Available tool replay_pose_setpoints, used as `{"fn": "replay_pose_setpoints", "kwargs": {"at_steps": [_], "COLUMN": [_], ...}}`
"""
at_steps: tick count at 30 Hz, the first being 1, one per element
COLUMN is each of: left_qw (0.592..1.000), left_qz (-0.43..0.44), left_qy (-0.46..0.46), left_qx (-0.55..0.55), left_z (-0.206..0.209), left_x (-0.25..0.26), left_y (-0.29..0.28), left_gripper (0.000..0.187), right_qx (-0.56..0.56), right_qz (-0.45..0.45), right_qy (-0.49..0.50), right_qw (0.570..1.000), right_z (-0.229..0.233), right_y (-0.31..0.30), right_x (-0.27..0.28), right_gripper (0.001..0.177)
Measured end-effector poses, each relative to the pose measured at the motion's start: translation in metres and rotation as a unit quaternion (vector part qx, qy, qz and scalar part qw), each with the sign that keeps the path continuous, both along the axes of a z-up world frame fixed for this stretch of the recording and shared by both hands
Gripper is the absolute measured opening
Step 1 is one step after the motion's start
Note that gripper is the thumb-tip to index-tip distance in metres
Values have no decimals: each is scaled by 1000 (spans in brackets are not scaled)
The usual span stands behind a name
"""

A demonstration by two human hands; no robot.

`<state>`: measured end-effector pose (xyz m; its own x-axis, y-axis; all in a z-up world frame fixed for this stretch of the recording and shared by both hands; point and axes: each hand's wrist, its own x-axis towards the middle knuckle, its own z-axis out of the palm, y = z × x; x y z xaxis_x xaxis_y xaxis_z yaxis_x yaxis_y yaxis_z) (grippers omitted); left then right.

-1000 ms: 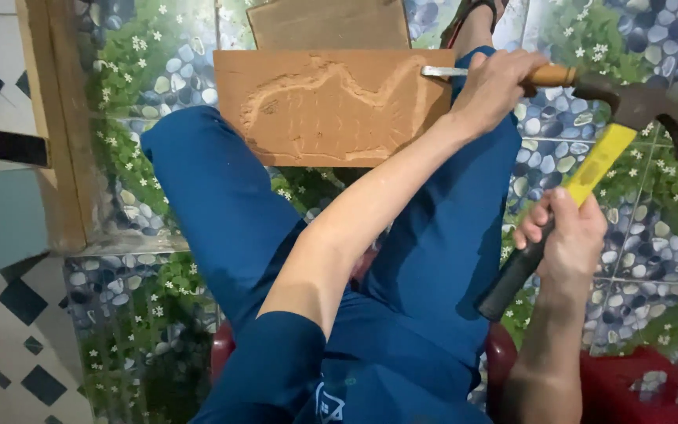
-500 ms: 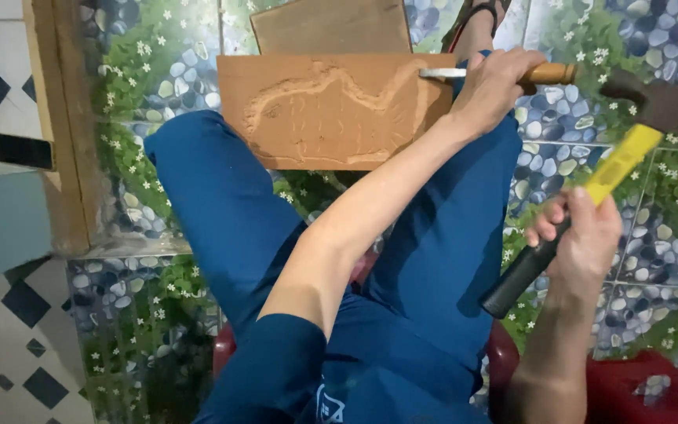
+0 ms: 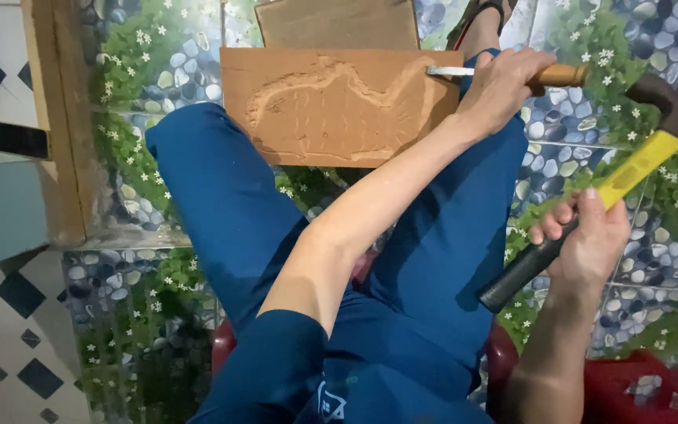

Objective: The person carves a fish design into a wooden block using a hammer and chisel while sitting on the floor.

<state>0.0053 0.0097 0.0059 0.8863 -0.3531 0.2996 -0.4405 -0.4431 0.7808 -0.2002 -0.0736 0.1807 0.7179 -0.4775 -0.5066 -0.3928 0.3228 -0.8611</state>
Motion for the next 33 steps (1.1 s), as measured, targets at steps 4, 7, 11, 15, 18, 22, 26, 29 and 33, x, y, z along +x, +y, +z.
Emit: {"fn": "replay_pose_setpoints", "kwargs": {"at_steps": [4,7,11,15,18,22,26,29,33], "left_qw": [1000,1000,1000,1000,998,999,999,999,1000], "left_qz": [-19,-13,-17,-16,-23,-15,-29,-25,-12], "left_qy": [11,13,12,-12,19,-4,24,20,15], "left_qx": [11,7,1,6,52,28,-36,-15,-16], "left_z": [-5,-7,-3,4,-28,-20,-10,-13,-13], "left_x": [3,7,5,4,9,15,13,15,17], "left_y": [-6,-8,-7,-5,-12,-10,-9,-11,-8], "left_gripper": [61,58,44,42,54,54,48,53,55], "right_qx": [-29,37,-4,-10,18,-23,-37,-7,-20], "right_qz": [45,57,43,76,75,59,50,80,65], "right_qy": [3,-11,-23,-42,-19,-21,-10,-6,-8], "right_qw": [999,998,999,996,997,998,998,997,998], "right_z": [6,-3,6,4,-3,19,16,3,7], "right_y": [16,17,16,14,16,23,22,23,29], "right_x": [1,0,2,-3,-4,3,0,-3,2], "right_gripper": [9,18,14,10,19,12,10,10,15]}}
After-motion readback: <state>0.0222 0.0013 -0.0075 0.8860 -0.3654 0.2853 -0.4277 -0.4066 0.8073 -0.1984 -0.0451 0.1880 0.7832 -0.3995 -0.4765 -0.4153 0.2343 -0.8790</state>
